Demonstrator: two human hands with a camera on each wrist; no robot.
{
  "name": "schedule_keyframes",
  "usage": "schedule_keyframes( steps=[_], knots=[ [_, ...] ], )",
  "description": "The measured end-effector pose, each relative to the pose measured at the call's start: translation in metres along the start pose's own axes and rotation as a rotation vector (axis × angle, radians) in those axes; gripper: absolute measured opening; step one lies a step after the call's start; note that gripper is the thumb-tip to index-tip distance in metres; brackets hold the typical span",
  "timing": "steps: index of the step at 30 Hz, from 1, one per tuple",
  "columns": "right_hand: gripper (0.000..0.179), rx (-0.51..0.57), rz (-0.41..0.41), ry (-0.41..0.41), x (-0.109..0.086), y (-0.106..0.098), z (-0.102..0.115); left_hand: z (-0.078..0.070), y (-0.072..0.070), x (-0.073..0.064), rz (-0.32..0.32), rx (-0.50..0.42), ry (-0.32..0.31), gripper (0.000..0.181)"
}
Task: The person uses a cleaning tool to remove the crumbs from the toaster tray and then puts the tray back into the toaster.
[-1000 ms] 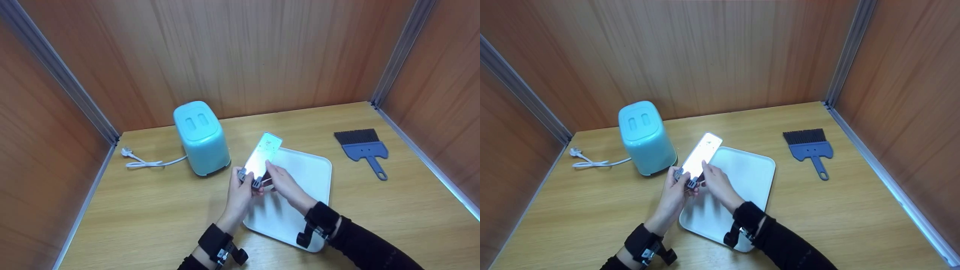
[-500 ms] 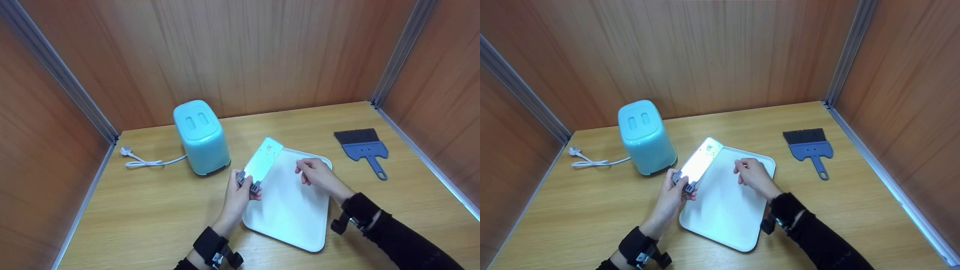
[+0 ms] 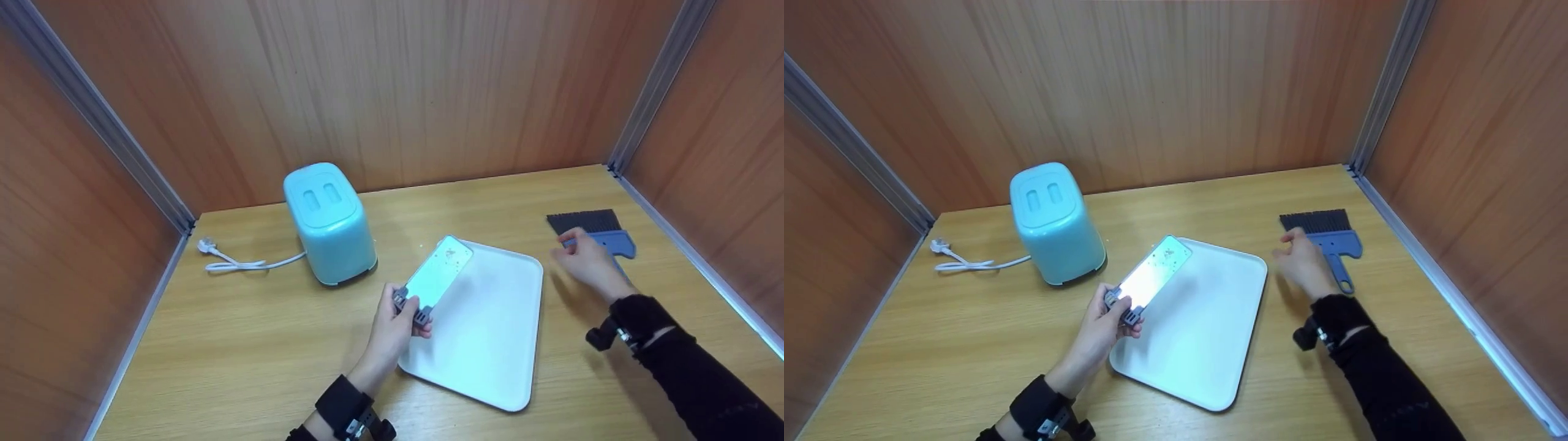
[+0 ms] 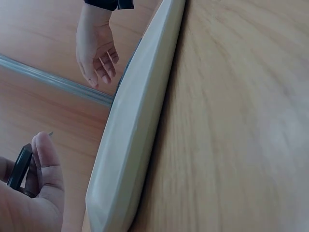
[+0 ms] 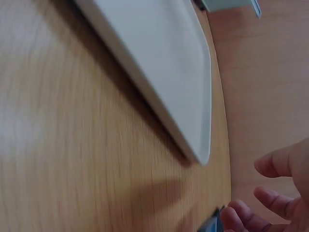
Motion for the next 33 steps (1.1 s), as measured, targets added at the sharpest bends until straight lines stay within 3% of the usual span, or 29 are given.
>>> schedule_keyframes(
  steps=[6,10,12,16,21,29,32,33],
  knots=[
    [0.070,-0.174,-0.038,0.136,-0.009,-0.040,-0.062,0.005,-0.001,-0.002,-0.007,0.025,-0.037,0.011],
    [0.087,-0.215,-0.019,0.249,-0.023,-0.051,-0.097,0.006,0.000,-0.003,-0.005,0.030,-0.045,0.012],
    [0.089,-0.222,-0.020,0.256,-0.026,-0.055,-0.106,0.006,0.000,-0.003,-0.001,0.029,-0.043,0.013],
    [0.083,-0.233,-0.014,0.243,-0.026,-0.060,-0.112,0.007,0.001,-0.004,0.008,0.025,-0.028,0.013],
    [0.056,-0.221,-0.034,0.253,-0.023,-0.056,-0.112,0.007,0.001,-0.005,0.013,0.029,-0.036,0.013],
    [0.051,-0.174,-0.010,0.329,-0.023,-0.052,-0.112,0.007,-0.002,-0.004,-0.002,0.028,-0.054,0.013],
    [0.054,-0.092,0.002,0.348,-0.024,-0.053,-0.114,0.006,-0.003,-0.005,-0.007,0.028,-0.056,0.013],
    [0.052,-0.009,0.001,0.352,-0.024,-0.052,-0.114,0.006,-0.003,-0.005,-0.009,0.027,-0.057,0.013]
  ],
)
Point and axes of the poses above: each hand's wrist, its own x-axis towards the middle knuckle, its own y-axis out of the palm, z = x × y, the point moved 8 cm from there along x, towards the middle knuckle, and after that the axes turned 15 degrees about -y, right-handed, at the moved point
